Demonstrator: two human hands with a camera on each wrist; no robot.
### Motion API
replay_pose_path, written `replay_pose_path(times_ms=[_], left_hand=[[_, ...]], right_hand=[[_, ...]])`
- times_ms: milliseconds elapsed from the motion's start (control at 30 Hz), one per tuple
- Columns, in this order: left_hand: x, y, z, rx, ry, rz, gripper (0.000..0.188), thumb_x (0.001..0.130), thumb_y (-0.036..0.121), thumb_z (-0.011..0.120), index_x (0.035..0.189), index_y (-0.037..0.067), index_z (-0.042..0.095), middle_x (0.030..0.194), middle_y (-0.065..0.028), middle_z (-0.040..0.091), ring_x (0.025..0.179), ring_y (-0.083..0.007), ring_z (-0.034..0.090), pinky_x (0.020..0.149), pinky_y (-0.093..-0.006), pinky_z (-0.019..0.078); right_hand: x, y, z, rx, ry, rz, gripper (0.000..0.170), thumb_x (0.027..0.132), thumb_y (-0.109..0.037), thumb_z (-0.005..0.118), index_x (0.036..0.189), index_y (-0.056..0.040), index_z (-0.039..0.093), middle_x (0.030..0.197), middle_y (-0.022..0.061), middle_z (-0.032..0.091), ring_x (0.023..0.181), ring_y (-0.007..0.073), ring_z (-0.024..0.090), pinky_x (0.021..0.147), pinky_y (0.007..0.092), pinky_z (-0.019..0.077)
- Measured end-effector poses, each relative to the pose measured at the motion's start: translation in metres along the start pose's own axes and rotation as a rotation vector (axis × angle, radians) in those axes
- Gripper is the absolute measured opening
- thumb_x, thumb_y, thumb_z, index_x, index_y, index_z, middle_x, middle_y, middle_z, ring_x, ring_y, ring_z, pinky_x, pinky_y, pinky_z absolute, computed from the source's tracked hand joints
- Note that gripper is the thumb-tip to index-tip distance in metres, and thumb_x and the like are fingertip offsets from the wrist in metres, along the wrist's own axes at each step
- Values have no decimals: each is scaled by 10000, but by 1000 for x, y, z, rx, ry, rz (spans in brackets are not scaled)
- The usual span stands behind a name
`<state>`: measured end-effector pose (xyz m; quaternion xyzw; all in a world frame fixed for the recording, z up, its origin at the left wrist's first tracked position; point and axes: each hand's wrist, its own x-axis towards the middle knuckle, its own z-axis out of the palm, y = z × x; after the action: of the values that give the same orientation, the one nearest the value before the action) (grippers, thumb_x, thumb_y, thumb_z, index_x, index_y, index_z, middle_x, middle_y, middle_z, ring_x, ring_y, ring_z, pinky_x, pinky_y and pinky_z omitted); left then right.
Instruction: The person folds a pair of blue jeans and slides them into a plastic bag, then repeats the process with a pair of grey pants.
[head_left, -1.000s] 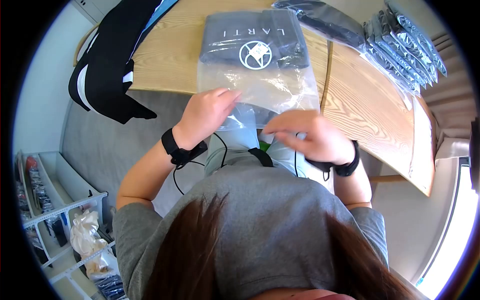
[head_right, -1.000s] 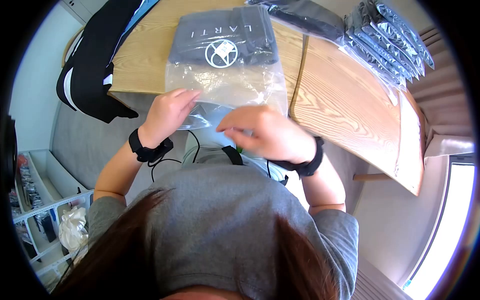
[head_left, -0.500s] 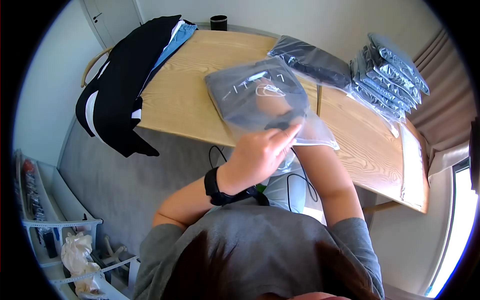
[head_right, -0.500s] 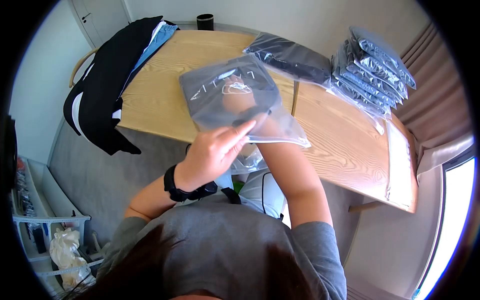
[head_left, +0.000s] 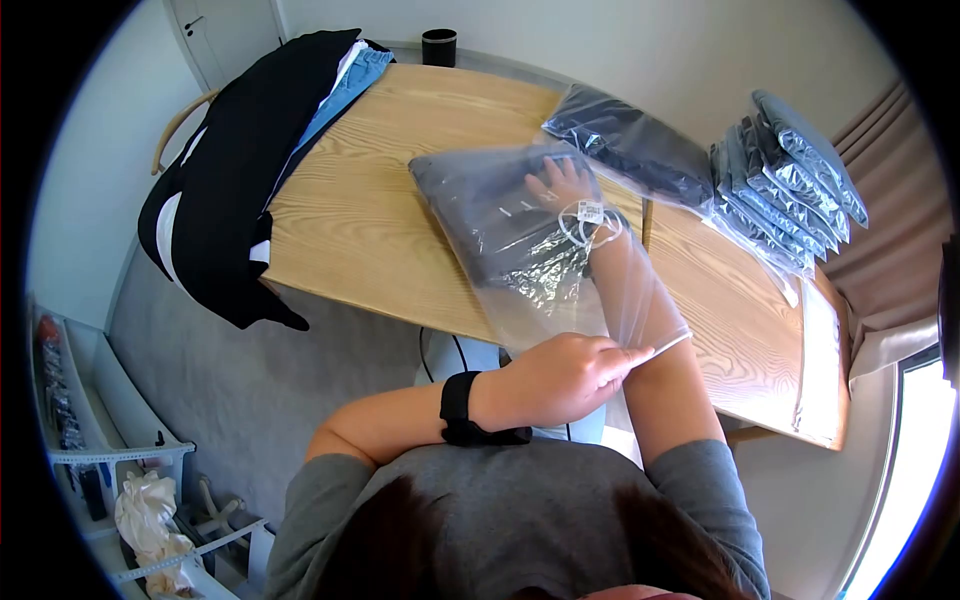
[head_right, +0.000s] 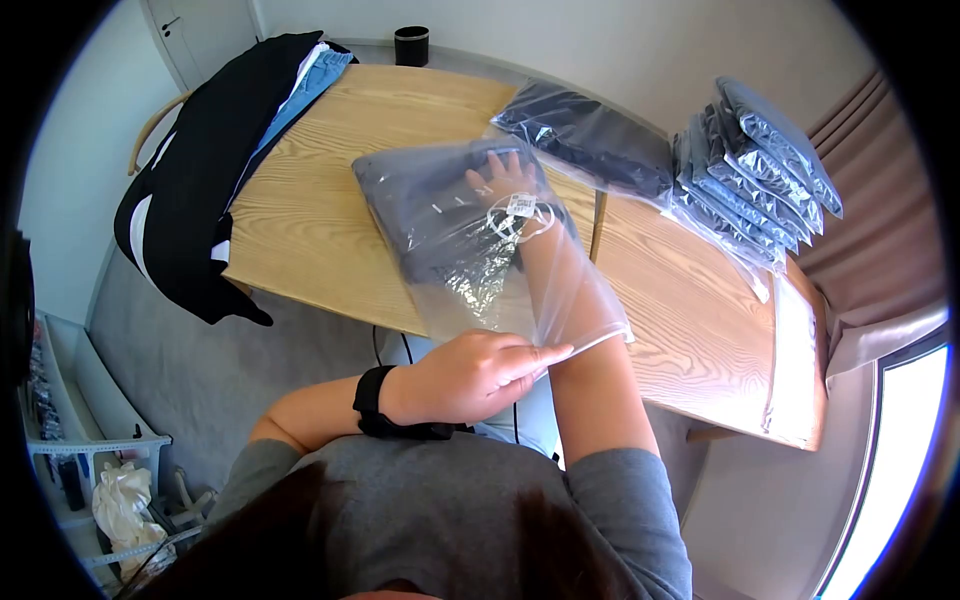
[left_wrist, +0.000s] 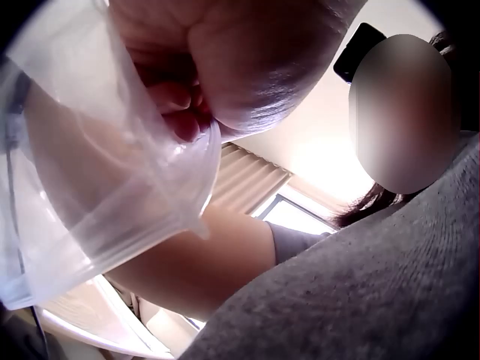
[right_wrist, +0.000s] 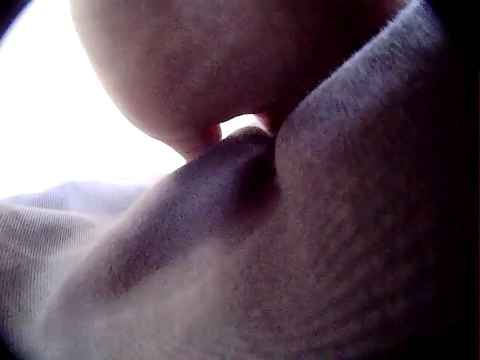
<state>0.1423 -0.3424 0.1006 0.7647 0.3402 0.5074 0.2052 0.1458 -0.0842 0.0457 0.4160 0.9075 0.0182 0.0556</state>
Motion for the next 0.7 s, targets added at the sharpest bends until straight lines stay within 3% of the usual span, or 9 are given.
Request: replay_pose_path(times_ms=[100,200,267,400,467,533,567,633,700], left_hand=[[10,0,0,-21,-8,14,483,802,-12,578,1279,32,522,754,-133,598,634,-288,588,569,-381,481],[16,4,-4,-50,-39,-31,492,813,2,579,1299,35,505,741,-129,590,630,-276,587,573,-378,484],[14,1,-1,-46,-25,0,494,827,20,575,1314,41,491,718,-127,578,620,-277,579,564,-384,480],[6,10,-19,77,-77,54,502,846,47,580,1335,31,466,709,-102,585,638,-228,602,561,-347,470],[-2,14,-44,14,-140,-238,397,894,113,570,1272,6,509,724,-59,566,622,-160,568,566,-285,445],[-25,-19,-54,103,359,-105,312,947,179,526,1202,0,519,790,-17,522,670,-91,495,622,-233,416],[-43,-28,-59,-141,534,-503,270,976,203,479,1162,9,504,890,-33,511,766,-101,487,719,-240,425],[-71,-78,-76,17,824,-586,354,988,234,449,1255,2,442,1106,-99,536,1043,-158,505,916,-305,404],[-83,-98,-83,-532,1035,-754,481,974,318,460,1312,-16,389,1293,-143,457,1213,-232,437,1021,-348,352]], right_hand=[[7,12,1,-131,14,-222,510,910,-241,464,1406,-273,349,1507,124,226,1384,405,180,1085,560,257],[19,17,10,-77,-5,-182,506,915,-243,461,1407,-277,346,1501,130,237,1387,393,185,1080,549,269],[16,10,20,288,113,136,508,913,-255,453,1409,-266,345,1496,134,253,1392,371,196,1066,573,258],[-15,-37,-6,-95,134,105,529,913,-288,435,1420,-174,340,1486,151,277,1387,332,237,1041,645,190],[-38,-46,-3,-23,124,-47,509,922,-305,426,1404,-154,361,1479,154,292,1379,334,253,1037,642,203],[-48,-45,6,40,43,-409,490,935,-359,423,1339,-81,423,1439,202,339,1344,375,298,1032,603,264],[-73,-57,-13,352,2,-401,537,924,-369,458,1344,-39,401,1411,259,345,1322,416,308,1029,553,311],[-96,-73,7,646,108,-504,653,859,-379,562,1366,-17,365,1399,290,335,1307,454,303,1027,522,335],[-109,-83,3,593,117,-503,723,816,-386,609,1380,-20,344,1404,286,332,1303,465,302,1029,517,336]])
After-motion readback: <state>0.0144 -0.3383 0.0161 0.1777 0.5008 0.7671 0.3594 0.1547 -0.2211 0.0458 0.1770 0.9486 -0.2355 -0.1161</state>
